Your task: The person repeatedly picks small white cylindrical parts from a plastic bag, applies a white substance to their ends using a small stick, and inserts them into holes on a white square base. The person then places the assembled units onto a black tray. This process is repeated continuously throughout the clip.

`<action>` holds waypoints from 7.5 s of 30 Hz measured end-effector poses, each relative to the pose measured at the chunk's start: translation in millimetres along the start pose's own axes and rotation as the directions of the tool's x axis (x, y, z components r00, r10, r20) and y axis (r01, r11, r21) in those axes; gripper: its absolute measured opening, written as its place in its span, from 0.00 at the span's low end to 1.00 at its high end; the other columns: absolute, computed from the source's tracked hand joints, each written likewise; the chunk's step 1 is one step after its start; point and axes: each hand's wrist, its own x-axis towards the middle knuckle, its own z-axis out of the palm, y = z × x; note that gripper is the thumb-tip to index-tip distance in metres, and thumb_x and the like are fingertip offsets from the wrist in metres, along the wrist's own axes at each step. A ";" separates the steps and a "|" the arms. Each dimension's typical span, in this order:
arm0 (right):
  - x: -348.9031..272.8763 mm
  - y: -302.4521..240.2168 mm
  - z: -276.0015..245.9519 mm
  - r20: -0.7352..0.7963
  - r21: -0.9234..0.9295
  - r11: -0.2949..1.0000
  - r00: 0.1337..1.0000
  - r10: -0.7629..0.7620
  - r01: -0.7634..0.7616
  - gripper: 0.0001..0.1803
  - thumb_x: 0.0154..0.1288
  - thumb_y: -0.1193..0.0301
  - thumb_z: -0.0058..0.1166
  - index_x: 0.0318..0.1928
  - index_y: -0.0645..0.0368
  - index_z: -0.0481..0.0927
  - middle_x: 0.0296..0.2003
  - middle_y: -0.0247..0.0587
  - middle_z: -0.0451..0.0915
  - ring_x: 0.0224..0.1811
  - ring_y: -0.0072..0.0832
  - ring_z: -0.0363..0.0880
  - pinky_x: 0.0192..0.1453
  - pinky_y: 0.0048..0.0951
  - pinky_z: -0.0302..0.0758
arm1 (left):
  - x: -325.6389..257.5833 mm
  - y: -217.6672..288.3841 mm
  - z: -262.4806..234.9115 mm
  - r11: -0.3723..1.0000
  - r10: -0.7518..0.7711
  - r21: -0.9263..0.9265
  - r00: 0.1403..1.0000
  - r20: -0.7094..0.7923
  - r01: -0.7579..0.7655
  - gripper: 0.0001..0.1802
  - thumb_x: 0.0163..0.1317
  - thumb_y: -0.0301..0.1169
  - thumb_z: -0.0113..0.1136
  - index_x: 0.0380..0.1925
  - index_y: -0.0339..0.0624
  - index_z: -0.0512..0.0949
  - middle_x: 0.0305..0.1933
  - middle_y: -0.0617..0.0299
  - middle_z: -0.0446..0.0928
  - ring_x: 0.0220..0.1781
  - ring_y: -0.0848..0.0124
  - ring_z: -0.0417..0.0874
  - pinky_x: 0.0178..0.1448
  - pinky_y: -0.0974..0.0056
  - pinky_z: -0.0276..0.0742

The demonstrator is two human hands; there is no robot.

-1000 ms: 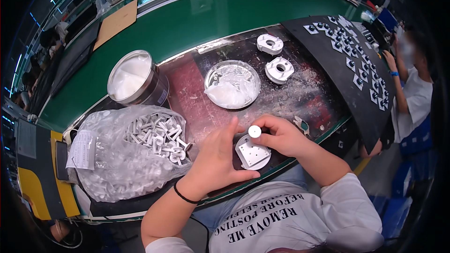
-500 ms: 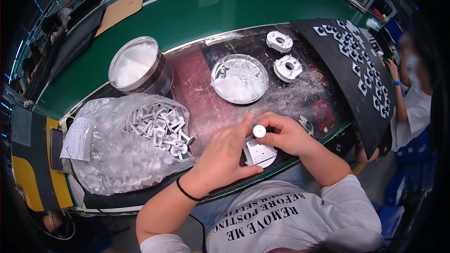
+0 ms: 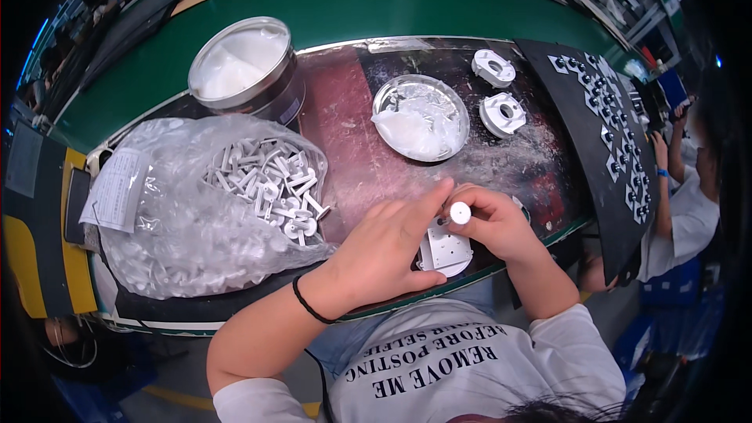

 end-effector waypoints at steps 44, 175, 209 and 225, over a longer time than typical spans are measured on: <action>-49.8 11.8 -48.3 -0.116 0.104 0.974 0.975 -0.190 0.203 0.06 0.63 0.80 0.52 0.40 0.64 0.80 0.42 0.38 0.78 0.43 0.21 0.75 0.45 0.23 0.72 | 204.1 -176.5 -103.6 0.793 -0.382 0.121 0.641 -0.666 0.598 0.60 0.42 0.38 0.73 0.68 0.33 0.41 0.51 0.40 0.75 0.52 0.50 0.79 0.57 0.59 0.72; -33.5 -93.0 -16.4 0.280 -0.557 0.733 0.919 -0.279 0.392 0.27 0.45 0.70 0.65 0.50 0.58 0.74 0.41 0.38 0.80 0.43 0.33 0.80 0.48 0.32 0.74 | 10.7 44.9 6.6 0.584 0.700 0.656 0.706 -0.109 -0.478 0.17 0.47 0.29 0.63 0.40 0.50 0.76 0.40 0.67 0.75 0.37 0.69 0.75 0.38 0.62 0.71; -30.1 -44.0 5.8 0.371 -0.761 0.412 0.857 -0.358 0.502 0.22 0.50 0.64 0.64 0.47 0.55 0.77 0.46 0.36 0.78 0.49 0.31 0.75 0.54 0.36 0.65 | 12.6 13.5 -2.5 0.984 0.004 0.175 0.991 0.136 -0.028 0.64 0.33 0.41 0.77 0.69 0.36 0.48 0.47 0.51 0.71 0.51 0.52 0.70 0.56 0.52 0.64; -26.6 -39.4 6.5 0.317 -0.751 0.443 0.855 -0.410 0.490 0.15 0.47 0.65 0.68 0.36 0.54 0.83 0.39 0.34 0.78 0.46 0.32 0.76 0.49 0.35 0.69 | 9.8 10.4 3.8 0.984 0.031 0.172 0.998 0.063 -0.041 0.64 0.34 0.38 0.77 0.70 0.38 0.46 0.43 0.53 0.71 0.48 0.55 0.71 0.56 0.55 0.64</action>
